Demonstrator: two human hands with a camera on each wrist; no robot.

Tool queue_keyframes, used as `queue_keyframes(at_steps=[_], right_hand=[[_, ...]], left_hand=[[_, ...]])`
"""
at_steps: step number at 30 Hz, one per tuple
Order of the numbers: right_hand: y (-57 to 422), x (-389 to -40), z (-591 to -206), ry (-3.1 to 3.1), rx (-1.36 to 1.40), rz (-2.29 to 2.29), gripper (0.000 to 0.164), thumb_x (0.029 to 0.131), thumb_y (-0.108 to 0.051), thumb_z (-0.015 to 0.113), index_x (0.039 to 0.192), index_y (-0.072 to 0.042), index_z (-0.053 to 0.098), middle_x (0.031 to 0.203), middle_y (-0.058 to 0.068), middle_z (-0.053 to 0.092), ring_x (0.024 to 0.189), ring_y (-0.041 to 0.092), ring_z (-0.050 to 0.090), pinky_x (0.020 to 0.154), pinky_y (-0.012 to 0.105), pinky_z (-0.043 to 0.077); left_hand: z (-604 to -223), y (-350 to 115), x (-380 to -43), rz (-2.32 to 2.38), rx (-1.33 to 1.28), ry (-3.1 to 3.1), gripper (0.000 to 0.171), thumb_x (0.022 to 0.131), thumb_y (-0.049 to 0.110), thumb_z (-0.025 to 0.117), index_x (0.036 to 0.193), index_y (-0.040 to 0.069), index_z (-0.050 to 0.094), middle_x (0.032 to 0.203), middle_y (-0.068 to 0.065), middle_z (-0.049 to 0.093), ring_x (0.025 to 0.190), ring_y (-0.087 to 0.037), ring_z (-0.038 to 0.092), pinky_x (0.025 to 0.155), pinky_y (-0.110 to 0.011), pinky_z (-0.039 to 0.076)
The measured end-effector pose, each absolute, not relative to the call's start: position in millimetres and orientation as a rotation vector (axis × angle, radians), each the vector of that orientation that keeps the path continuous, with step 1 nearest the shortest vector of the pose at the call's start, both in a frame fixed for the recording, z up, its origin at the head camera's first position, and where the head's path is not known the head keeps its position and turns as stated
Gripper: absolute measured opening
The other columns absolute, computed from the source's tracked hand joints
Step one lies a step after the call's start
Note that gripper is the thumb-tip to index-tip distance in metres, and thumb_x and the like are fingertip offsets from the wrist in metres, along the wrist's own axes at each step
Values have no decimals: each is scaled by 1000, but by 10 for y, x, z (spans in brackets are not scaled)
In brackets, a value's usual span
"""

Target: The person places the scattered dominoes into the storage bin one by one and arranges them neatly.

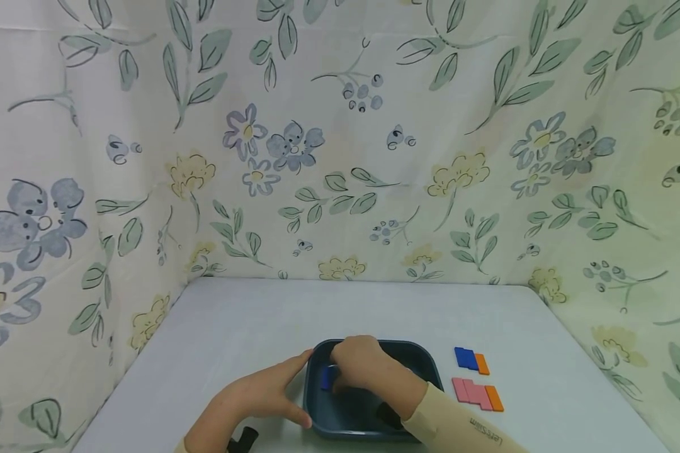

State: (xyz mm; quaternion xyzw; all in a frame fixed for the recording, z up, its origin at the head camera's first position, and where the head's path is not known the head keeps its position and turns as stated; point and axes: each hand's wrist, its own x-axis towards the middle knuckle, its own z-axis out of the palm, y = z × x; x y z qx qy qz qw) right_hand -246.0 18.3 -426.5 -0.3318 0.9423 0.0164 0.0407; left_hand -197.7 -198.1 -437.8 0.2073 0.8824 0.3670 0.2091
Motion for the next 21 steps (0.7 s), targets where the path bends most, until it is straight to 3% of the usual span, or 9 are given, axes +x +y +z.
queue_keyframes(at_steps=[8, 15, 21], right_hand=[[575, -2379, -4037, 2793, -1072, -180, 45, 77, -46, 85, 111, -18, 78, 101, -10, 74, 92, 9, 67, 82, 33, 57], [950, -2296, -3924, 2719, -1022, -424, 47, 83, -45, 80, 117, -13, 75, 76, -16, 58, 68, 4, 52, 65, 27, 49], [1153, -2257, -3974, 2678, -922, -633, 47, 85, -44, 79, 120, -12, 73, 64, -10, 51, 57, 6, 46, 53, 26, 38]], left_hand=[[-4384, -1975, -1973, 1048, 571, 2439, 123, 68, 42, 93, 161, 9, 19, 163, -13, 24, 148, -36, 23, 114, -62, 25], [-4379, -1951, -1969, 1028, 547, 2455, 125, 67, 42, 93, 160, 5, 18, 163, -15, 24, 148, -39, 24, 113, -64, 26], [-4391, -1972, -1976, 1002, 563, 2479, 125, 66, 44, 93, 160, 8, 19, 163, -14, 24, 147, -38, 25, 112, -64, 28]])
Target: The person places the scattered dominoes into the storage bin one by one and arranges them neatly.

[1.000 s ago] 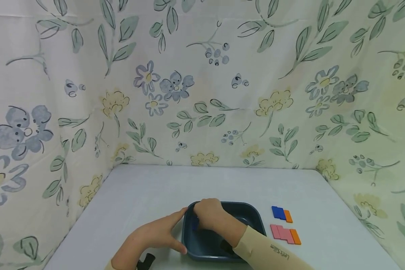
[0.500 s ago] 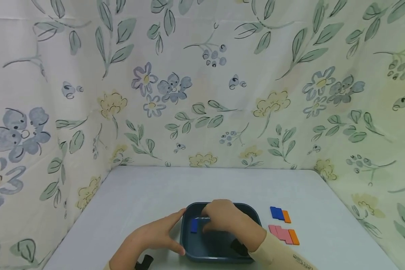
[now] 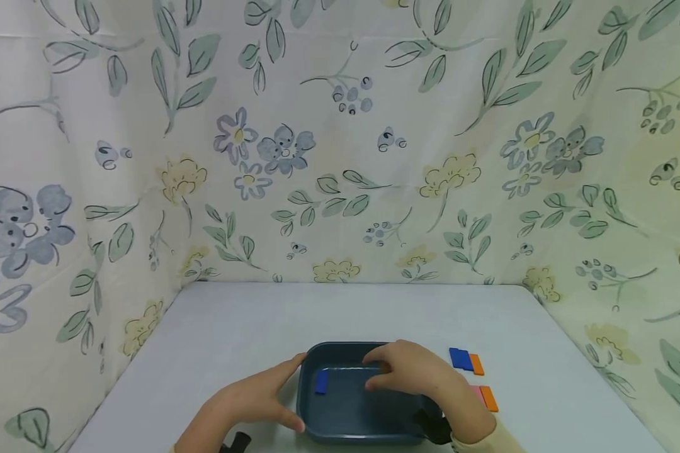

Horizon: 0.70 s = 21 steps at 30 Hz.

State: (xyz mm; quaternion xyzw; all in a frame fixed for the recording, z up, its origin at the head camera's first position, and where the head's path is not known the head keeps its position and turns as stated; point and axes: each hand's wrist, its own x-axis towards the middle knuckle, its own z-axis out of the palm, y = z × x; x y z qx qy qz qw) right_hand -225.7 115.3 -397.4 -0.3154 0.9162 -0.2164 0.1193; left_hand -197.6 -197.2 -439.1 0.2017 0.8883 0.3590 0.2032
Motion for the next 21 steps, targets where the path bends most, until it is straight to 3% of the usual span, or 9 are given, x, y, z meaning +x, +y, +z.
queue_keyframes(at_steps=[7, 15, 21], right_hand=[[1249, -2223, -4056, 2625, -863, -760, 46, 87, -38, 79, 122, -11, 71, 70, -13, 56, 62, 6, 51, 57, 26, 46], [1374, -2251, -4020, 2656, -883, -802, 42, 88, -36, 78, 121, -12, 71, 70, -14, 57, 61, 7, 51, 55, 27, 46], [1610, -2309, -4000, 2669, -845, -878, 45, 90, -35, 77, 126, -9, 68, 72, -11, 57, 61, 8, 51, 54, 28, 45]], left_hand=[[-4381, -1947, -1969, 1045, 542, 2455, 123, 65, 41, 94, 160, 11, 22, 163, -13, 25, 147, -39, 24, 112, -66, 27], [-4361, -1966, -1952, 1057, 536, 2445, 124, 67, 38, 94, 160, 6, 19, 163, -16, 23, 147, -42, 23, 110, -68, 27], [-4407, -1960, -1983, 1046, 566, 2460, 124, 66, 41, 94, 161, 9, 20, 163, -14, 24, 147, -41, 24, 110, -67, 28]])
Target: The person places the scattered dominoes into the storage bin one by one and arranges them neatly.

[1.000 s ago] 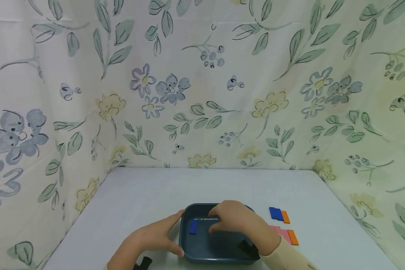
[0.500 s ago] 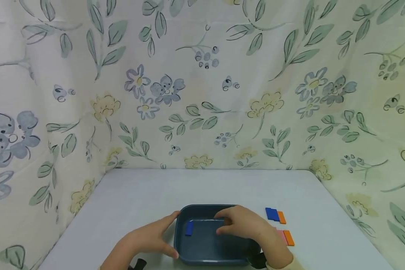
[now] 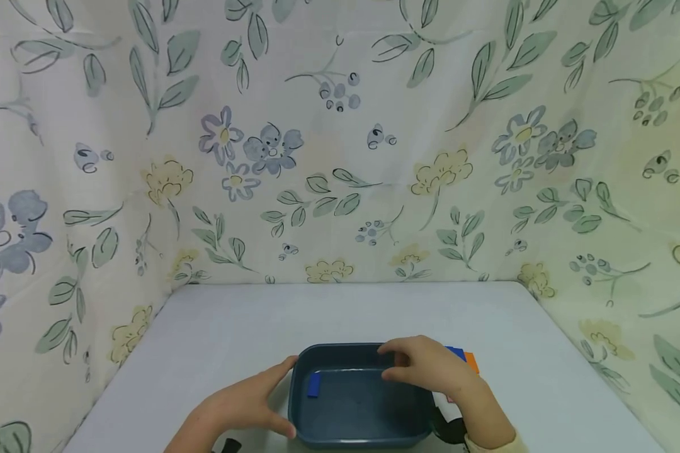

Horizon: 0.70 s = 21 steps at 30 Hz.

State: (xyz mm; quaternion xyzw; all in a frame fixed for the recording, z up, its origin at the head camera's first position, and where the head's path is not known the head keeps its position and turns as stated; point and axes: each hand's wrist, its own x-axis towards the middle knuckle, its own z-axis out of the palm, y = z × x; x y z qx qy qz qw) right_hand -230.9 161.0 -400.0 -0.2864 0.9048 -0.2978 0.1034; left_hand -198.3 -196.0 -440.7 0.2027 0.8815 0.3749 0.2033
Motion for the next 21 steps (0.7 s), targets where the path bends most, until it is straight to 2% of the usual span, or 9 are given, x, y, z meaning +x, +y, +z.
queue_keyframes(at_steps=[6, 13, 21], right_hand=[[1825, -2364, -3970, 2704, -789, -942, 44, 90, -35, 76, 126, -9, 68, 79, -7, 58, 64, 12, 53, 55, 28, 46], [2073, -2476, -3961, 2774, -723, -920, 32, 97, -32, 68, 123, -13, 71, 83, -5, 62, 70, 15, 54, 60, 29, 48], [2289, -2624, -4131, 2688, -649, -1046, 32, 98, -32, 66, 125, -13, 70, 86, -1, 62, 70, 21, 54, 54, 30, 48]], left_hand=[[-4415, -1949, -1992, 1060, 569, 2453, 124, 66, 41, 94, 161, 10, 19, 163, -13, 24, 147, -40, 24, 111, -67, 28], [-4435, -1929, -2007, 1042, 580, 2471, 124, 66, 45, 93, 161, 11, 20, 163, -11, 25, 147, -39, 25, 111, -66, 29], [-4420, -1953, -2008, 1055, 582, 2453, 125, 66, 42, 93, 161, 9, 18, 164, -12, 23, 148, -39, 23, 111, -67, 27]])
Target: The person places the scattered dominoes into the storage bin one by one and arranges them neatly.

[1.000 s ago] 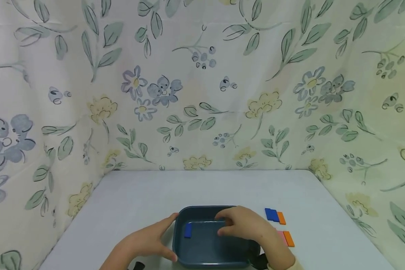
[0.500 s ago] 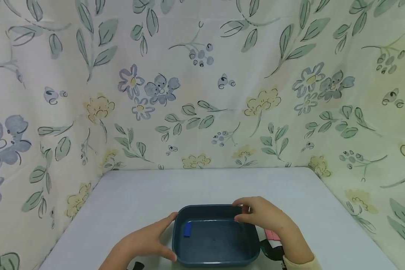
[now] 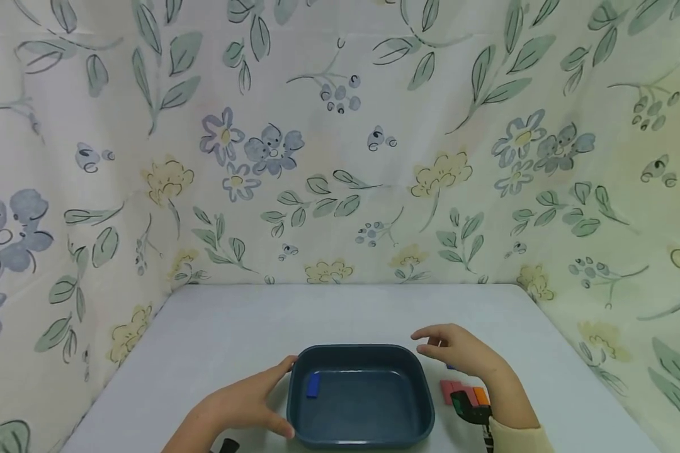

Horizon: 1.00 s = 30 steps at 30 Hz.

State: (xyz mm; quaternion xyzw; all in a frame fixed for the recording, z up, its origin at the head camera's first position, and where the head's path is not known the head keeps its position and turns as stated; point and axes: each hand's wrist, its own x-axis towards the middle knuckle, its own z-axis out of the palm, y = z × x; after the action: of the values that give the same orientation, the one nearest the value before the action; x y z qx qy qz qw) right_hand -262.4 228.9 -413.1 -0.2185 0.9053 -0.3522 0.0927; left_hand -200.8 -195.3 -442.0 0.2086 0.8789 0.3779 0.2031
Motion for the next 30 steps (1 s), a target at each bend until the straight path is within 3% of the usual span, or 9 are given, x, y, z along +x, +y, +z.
queue_keyframes(at_steps=[6, 12, 16, 20, 30], right_hand=[[2381, -2669, -4216, 2734, -510, -1053, 29, 98, -22, 66, 124, -9, 70, 93, 3, 63, 78, 24, 55, 61, 35, 50], [2480, -2722, -4303, 2841, -304, -947, 31, 90, -17, 75, 119, -7, 71, 89, 4, 58, 79, 22, 52, 62, 37, 49], [2552, -2754, -4393, 2954, -303, -767, 39, 82, -16, 82, 118, -4, 70, 104, 16, 61, 93, 34, 57, 77, 51, 54], [2586, -2770, -4487, 3044, -260, -549, 47, 77, -22, 87, 117, -6, 71, 119, 26, 58, 110, 46, 51, 88, 65, 47], [2608, -2772, -4583, 3073, -153, -499, 34, 76, -13, 84, 108, -9, 74, 120, 27, 56, 110, 48, 46, 86, 66, 44]], left_hand=[[-4389, -1971, -2005, 1047, 574, 2465, 126, 66, 41, 94, 161, 8, 18, 164, -12, 23, 148, -39, 24, 111, -67, 27], [-4406, -1968, -2003, 1087, 573, 2441, 123, 66, 40, 94, 161, 10, 21, 163, -12, 25, 147, -40, 25, 110, -68, 28], [-4434, -1974, -2009, 1092, 581, 2439, 122, 66, 39, 94, 161, 15, 22, 163, -11, 27, 147, -39, 26, 109, -68, 29], [-4438, -1979, -2004, 1087, 591, 2442, 122, 66, 38, 94, 161, 15, 22, 162, -12, 27, 147, -39, 26, 109, -68, 29], [-4455, -1990, -2003, 1081, 587, 2452, 122, 66, 42, 94, 161, 14, 22, 162, -11, 28, 146, -38, 27, 109, -68, 29]])
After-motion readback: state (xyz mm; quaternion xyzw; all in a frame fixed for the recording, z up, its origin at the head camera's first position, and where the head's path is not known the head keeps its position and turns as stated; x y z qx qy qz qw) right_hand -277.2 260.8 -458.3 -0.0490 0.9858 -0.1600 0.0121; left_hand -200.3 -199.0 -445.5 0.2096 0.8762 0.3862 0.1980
